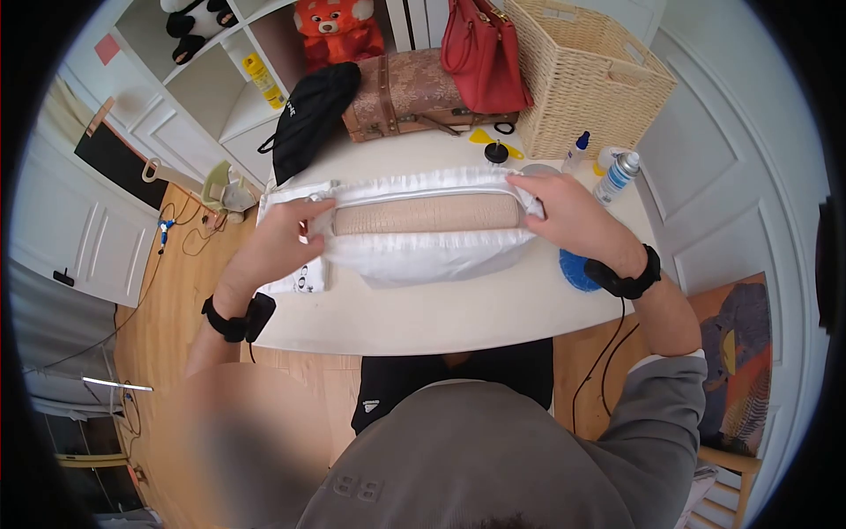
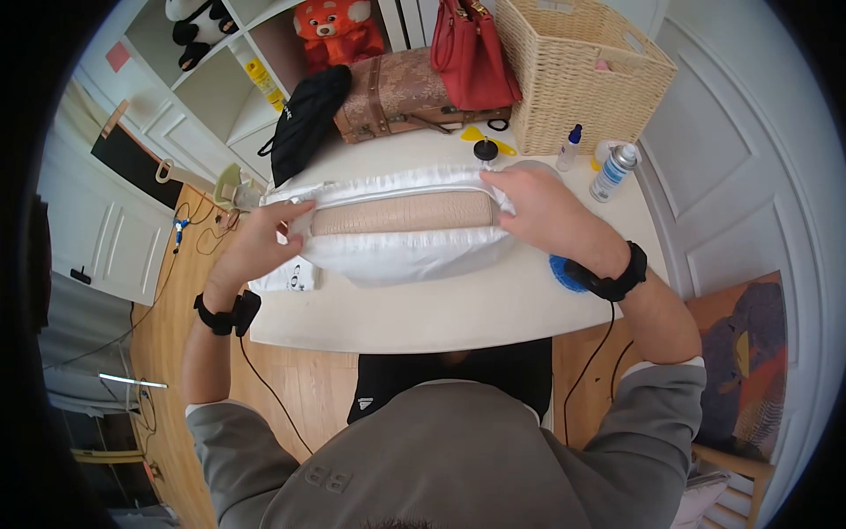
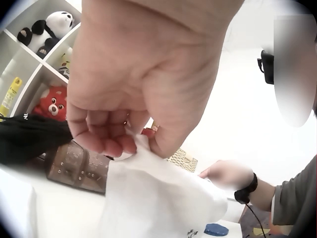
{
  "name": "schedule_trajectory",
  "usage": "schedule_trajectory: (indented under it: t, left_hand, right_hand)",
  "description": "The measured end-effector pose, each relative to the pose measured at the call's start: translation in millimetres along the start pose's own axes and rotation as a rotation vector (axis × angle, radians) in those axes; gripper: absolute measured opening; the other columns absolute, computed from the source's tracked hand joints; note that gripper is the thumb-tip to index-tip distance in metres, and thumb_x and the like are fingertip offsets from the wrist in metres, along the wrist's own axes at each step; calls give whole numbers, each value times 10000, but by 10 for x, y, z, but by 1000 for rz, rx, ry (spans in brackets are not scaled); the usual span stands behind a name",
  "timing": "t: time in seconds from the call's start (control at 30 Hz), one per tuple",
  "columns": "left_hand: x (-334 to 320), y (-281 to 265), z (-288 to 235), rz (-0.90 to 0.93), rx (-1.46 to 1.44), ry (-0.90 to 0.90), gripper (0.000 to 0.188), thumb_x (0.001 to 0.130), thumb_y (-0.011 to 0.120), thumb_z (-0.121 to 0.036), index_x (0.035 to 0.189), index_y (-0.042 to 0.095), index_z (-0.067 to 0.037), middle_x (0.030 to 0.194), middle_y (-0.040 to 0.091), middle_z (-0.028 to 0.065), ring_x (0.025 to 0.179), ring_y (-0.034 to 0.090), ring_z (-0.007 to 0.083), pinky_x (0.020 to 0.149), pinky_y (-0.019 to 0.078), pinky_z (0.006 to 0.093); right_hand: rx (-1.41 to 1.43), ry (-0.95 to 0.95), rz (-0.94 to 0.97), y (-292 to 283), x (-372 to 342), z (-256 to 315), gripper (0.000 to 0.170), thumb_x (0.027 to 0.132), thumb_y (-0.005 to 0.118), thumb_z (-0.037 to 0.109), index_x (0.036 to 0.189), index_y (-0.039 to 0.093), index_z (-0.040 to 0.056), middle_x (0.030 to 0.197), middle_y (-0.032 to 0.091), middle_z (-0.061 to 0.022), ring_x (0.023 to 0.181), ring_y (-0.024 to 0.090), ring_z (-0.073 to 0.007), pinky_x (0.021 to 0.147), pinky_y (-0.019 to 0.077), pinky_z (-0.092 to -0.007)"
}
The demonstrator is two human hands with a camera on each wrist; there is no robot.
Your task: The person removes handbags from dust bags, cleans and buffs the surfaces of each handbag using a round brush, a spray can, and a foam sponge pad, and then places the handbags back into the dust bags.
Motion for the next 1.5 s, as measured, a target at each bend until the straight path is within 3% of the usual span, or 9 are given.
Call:
schedule_trajectory:
  t: [0.07, 0.2, 0.3, 0.57, 0.8, 1.0, 1.17, 1.43, 1.5]
  left_hand:
    - [-3, 56, -28, 165, 77, -22, 689, 836, 668, -1, 1517, 566, -42, 1139, 739, 202, 845, 642, 224, 808, 557, 344]
    - [-5, 158, -106, 248, 93, -59, 827, 828, 667, -1, 1617, 428, -63, 1276, 702, 220, 876, 646, 245, 848, 559, 362]
    - [2, 220, -22, 213, -7, -22, 858, 834, 661, -14, 1642, 378, -69, 1260, 700, 216, 875, 646, 244, 861, 559, 375]
    - [41, 319, 182, -5, -331, -59, 354, 1041, 650, -152, 1375, 658, -34, 832, 619, 4, 672, 482, 61, 628, 451, 258]
    - [-17, 362, 221, -29, -447, -75, 215, 1044, 608, -41, 1242, 692, -46, 1006, 609, -48, 718, 450, 7, 627, 379, 193]
    - [-3, 352, 206, -219, -282, 4, 276, 909, 619, 56, 1149, 741, -5, 964, 616, -2, 712, 505, 73, 634, 424, 234]
    - [32, 241, 117, -77, -35, -98, 530, 809, 680, 45, 1336, 696, -8, 981, 638, 87, 724, 570, 148, 663, 483, 283]
    - [85, 457, 261, 86, -35, -106, 504, 750, 769, -20, 1241, 689, 58, 1011, 698, 158, 792, 660, 183, 715, 561, 329]
    - [66, 606, 353, 247, -102, -268, 446, 739, 779, -41, 1155, 693, 95, 1031, 750, 270, 967, 748, 370, 856, 583, 404]
  right_hand:
    - [3, -29, 7, 121, 10, -24, 626, 808, 747, 73, 1403, 592, -46, 1143, 702, -272, 1077, 673, -434, 955, 538, -464]
    - [38, 118, 148, 133, 55, 102, 915, 731, 884, 110, 1542, 476, -8, 1329, 663, -273, 1244, 637, -415, 1071, 504, -427]
    - [16, 112, 111, 194, 62, 31, 859, 760, 887, 196, 1501, 513, -24, 1196, 705, -278, 1140, 680, -421, 991, 539, -458]
    - [103, 60, -3, 232, 104, 8, 745, 811, 855, 210, 1485, 578, 56, 1169, 713, -266, 1091, 694, -414, 956, 544, -442]
    - [41, 16, 80, 135, 58, 159, 623, 908, 766, 135, 1504, 594, 194, 918, 627, -173, 921, 652, -374, 856, 525, -468]
    - [35, 30, 145, 64, 71, 147, 620, 898, 768, 128, 1493, 594, 158, 1066, 696, -213, 1005, 681, -400, 894, 537, -448]
    - [158, 57, 185, 68, 185, 14, 716, 783, 860, 104, 1449, 598, 85, 1232, 700, -224, 1136, 682, -388, 964, 534, -404]
    - [316, 135, 240, 345, 243, -197, 859, 678, 938, 79, 1425, 514, 59, 1297, 684, -174, 1218, 663, -314, 1034, 509, -381]
    - [419, 192, 220, 404, 208, -238, 893, 672, 947, 74, 1447, 503, 43, 1324, 674, -156, 1266, 633, -283, 1067, 493, -367]
Point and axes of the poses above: each hand's wrist, its own x-axis towards the middle knuckle, its own y-axis out of the palm, z = x × y, the point moved 1 cm from there along x, towards the middle knuckle
